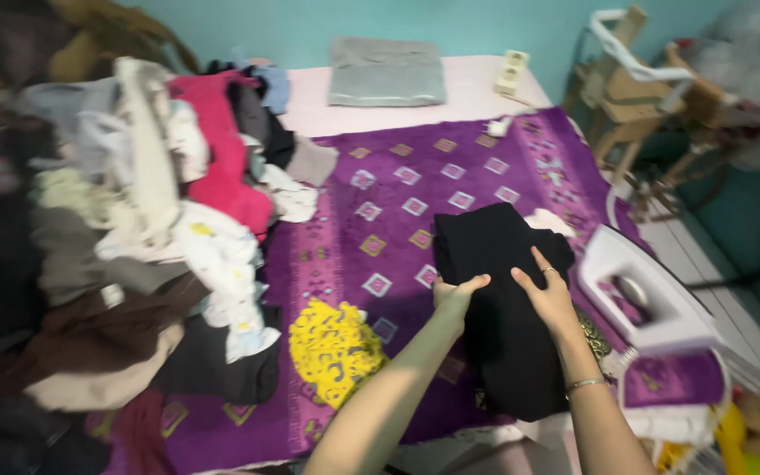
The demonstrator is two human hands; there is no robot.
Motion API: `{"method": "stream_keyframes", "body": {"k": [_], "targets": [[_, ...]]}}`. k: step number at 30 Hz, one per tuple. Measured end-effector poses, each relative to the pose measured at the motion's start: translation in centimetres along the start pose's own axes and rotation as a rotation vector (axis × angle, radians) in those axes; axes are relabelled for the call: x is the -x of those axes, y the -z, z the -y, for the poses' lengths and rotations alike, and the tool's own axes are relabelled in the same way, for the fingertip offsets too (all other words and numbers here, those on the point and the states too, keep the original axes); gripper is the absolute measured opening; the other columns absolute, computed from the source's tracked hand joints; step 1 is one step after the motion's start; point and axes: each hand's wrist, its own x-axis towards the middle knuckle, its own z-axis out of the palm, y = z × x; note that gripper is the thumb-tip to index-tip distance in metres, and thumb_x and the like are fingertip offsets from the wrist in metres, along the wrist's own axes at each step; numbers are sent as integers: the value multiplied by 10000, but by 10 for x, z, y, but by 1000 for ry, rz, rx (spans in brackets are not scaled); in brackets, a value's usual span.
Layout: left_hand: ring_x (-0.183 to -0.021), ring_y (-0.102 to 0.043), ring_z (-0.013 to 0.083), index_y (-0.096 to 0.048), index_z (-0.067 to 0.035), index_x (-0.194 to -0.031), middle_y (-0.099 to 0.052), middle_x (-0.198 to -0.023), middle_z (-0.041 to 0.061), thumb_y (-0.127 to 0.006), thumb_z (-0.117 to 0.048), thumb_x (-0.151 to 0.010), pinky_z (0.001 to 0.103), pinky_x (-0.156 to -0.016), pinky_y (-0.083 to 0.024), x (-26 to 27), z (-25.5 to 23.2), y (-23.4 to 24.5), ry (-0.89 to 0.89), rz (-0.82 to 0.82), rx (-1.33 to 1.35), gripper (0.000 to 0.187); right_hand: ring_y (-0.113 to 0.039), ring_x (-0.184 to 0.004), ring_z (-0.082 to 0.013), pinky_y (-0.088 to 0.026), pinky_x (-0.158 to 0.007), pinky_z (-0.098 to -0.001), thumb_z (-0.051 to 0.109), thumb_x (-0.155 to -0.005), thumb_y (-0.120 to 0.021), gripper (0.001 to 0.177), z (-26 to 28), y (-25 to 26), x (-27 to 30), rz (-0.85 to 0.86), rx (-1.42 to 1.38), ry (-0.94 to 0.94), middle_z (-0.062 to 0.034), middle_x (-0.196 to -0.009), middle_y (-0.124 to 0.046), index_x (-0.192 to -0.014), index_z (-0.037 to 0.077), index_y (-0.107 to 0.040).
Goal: Folding various items of clean laundry including shirts and undergarments on a bed.
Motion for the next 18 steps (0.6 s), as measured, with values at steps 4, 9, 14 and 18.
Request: {"method": "stream_keyframes", "body": {"k": [4, 9, 14, 18], "targets": [[-1152, -531, 325, -148, 52, -1404, -489, -1252, 267, -833, -275, -508, 378, -957, -439, -11, -35, 61, -93, -123, 38, 1174, -380, -1295, -295, -321, -1023, -384, 399, -760, -647, 700, 27, -60, -13, 102, -86, 79, -198, -1372, -426, -1377, 154, -422], [-1149, -502, 262, -241, 19, -1399, -455, -1280, 192, -815, -237, -631, 382, -942, -439, -75, -53, 181, -297, -196, -2, 992, -371, -1322, -313, -296, -1070, -404, 432, -821, -611, 682, 51, -149, -28, 239, 10, 414, -180, -1401, -415, -1375, 109, -380], [-1030, -590, 145, -399, -121, -1371, -626, -1153, 21, -586, -335, -772, 316, -807, -389, 1, -122, 302, -223, 39, 32, 663, -264, -1340, -363, -248, -1044, -486, 443, -847, -561, 628, 138, -173, 18, 139, 614, 240, -166, -1441, -304, -1400, 208, -379], [-1029, -600, 142, -411, -156, -1361, -617, -1181, 14, -523, -372, -829, 311, -870, -400, 70, -174, 385, -454, -35, 166, 585, -191, -1382, -365, -194, -1086, -423, 367, -908, -504, 582, 169, -214, 20, 116, 86, 607, -218, -1483, -242, -1405, 101, -355]]}}
